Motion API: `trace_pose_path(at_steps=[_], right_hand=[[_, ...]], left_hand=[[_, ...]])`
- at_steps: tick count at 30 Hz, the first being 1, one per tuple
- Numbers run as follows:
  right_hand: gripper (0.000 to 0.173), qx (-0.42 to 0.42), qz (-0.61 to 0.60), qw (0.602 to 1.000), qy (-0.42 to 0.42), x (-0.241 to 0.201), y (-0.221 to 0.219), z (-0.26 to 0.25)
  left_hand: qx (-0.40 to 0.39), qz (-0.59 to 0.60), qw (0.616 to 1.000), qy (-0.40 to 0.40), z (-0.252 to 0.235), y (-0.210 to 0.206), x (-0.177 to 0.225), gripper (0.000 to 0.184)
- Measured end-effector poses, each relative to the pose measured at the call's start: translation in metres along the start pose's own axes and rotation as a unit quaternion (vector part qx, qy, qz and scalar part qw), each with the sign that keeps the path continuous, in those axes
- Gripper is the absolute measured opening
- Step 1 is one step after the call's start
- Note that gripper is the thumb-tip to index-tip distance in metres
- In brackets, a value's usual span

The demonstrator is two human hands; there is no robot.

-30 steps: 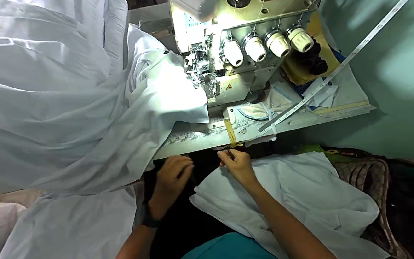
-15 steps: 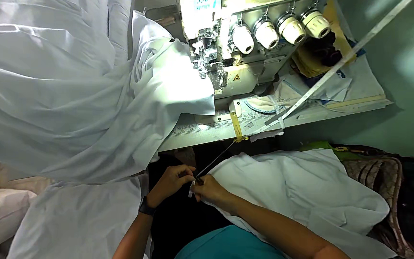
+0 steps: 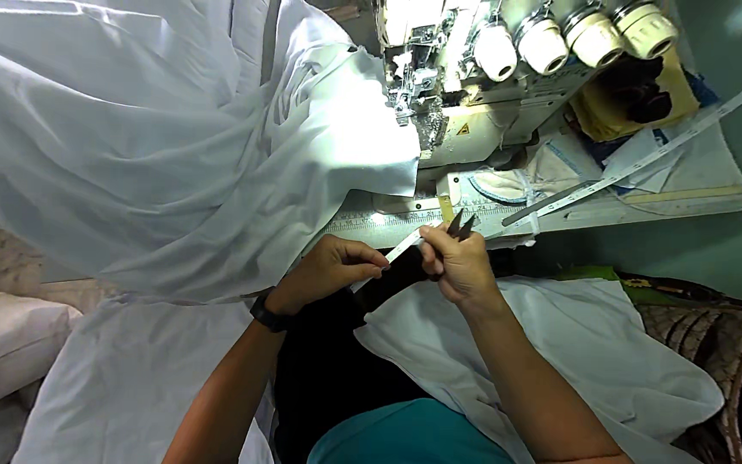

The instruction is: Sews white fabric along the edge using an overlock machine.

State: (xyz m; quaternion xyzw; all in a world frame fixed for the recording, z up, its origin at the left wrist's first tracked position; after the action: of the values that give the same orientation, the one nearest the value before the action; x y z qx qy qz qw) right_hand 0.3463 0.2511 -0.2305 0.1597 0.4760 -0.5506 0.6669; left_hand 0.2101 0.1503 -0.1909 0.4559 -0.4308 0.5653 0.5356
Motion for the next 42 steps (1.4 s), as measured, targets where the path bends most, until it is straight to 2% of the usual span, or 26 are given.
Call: trace_pose_path(at_steps=[2, 5, 7, 8, 10, 12, 15, 19, 25, 28, 30, 31, 32, 33, 34, 36, 38, 40, 42], right_hand=[[0.032, -0.021, 0.014, 0.999, 0.025, -0.002, 0.003, 0.000], [0.045, -0.170, 0.147, 0.974, 0.012, 0.016, -0.015, 0.015], [0.035, -0.221, 0.162, 0.961, -0.041, 0.032, -0.025, 0.032], [0.028, -0.234, 0.127, 0.961, -0.070, 0.039, -0.028, 0.039], [0.018, -0.238, 0.039, 0.964, -0.109, 0.046, -0.033, 0.047], [0.013, -0.229, 0.009, 0.966, -0.119, 0.047, -0.035, 0.049], [0.015, -0.224, -0.007, 0.965, -0.133, 0.048, -0.040, 0.049], [0.017, -0.220, -0.009, 0.965, -0.141, 0.048, -0.044, 0.047], [0.020, -0.187, -0.038, 0.972, -0.134, 0.046, -0.046, 0.045], [0.019, -0.185, -0.030, 0.981, -0.049, 0.017, -0.046, 0.032], [0.011, -0.114, 0.018, 0.989, 0.090, -0.014, -0.035, 0.016], [0.005, -0.059, 0.055, 0.979, 0.188, -0.031, -0.027, 0.010], [0.003, -0.009, 0.099, 0.952, 0.289, -0.047, -0.022, 0.006], [0.003, 0.031, 0.133, 0.919, 0.370, -0.059, -0.020, 0.003], [0.009, 0.044, 0.155, 0.897, 0.412, -0.065, -0.022, -0.003], [0.017, -0.001, 0.157, 0.902, 0.403, -0.066, -0.033, -0.021], [0.007, -0.048, 0.126, 0.930, 0.342, -0.057, -0.042, -0.036], [0.013, -0.064, 0.112, 0.946, 0.297, -0.049, -0.047, -0.033], [0.013, -0.059, 0.092, 0.952, 0.285, -0.046, -0.047, -0.021]], left_hand=[[-0.006, -0.002, 1.000, -0.006, -0.003, 0.001, 0.004, 0.015], [-0.029, -0.032, 0.999, -0.016, -0.007, 0.004, 0.012, 0.024], [-0.048, -0.043, 0.998, -0.013, -0.009, 0.005, 0.015, 0.028], [-0.057, -0.048, 0.997, -0.013, -0.011, 0.005, 0.016, 0.030], [-0.073, -0.068, 0.995, -0.009, -0.013, 0.003, 0.018, 0.031], [-0.091, -0.091, 0.992, -0.003, -0.015, 0.000, 0.017, 0.032], [-0.117, -0.115, 0.986, 0.010, -0.017, -0.005, 0.014, 0.032], [-0.149, -0.088, 0.985, 0.010, -0.020, -0.010, 0.008, 0.030], [-0.133, -0.077, 0.986, 0.062, -0.021, -0.006, 0.001, 0.029], [-0.086, -0.160, 0.980, 0.082, -0.017, 0.010, 0.017, 0.014], [-0.043, -0.206, 0.977, 0.030, -0.014, 0.022, 0.038, 0.012], [-0.011, -0.219, 0.976, -0.008, -0.013, 0.027, 0.051, 0.013], [0.026, -0.229, 0.972, -0.042, -0.013, 0.031, 0.064, 0.013], [0.059, -0.242, 0.966, -0.075, -0.014, 0.033, 0.078, 0.013], [0.090, -0.256, 0.956, -0.115, -0.017, 0.034, 0.091, 0.013], [0.138, -0.277, 0.931, -0.192, -0.026, 0.032, 0.114, 0.013], [0.177, -0.299, 0.908, -0.236, -0.041, 0.032, 0.127, 0.009], [0.210, -0.322, 0.894, -0.231, -0.058, 0.038, 0.129, 0.011], [0.236, -0.345, 0.888, -0.189, -0.069, 0.046, 0.126, 0.012]])
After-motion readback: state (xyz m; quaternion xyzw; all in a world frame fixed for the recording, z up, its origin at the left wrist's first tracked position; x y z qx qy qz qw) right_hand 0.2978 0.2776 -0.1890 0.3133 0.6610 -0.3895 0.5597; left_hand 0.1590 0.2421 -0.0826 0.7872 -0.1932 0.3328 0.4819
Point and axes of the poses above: each hand's wrist, its own z-axis away from the middle knuckle, its own y-axis out of the back of the hand, x = y × z, the point moved 10 cm from there along -z, towards the middle knuckle
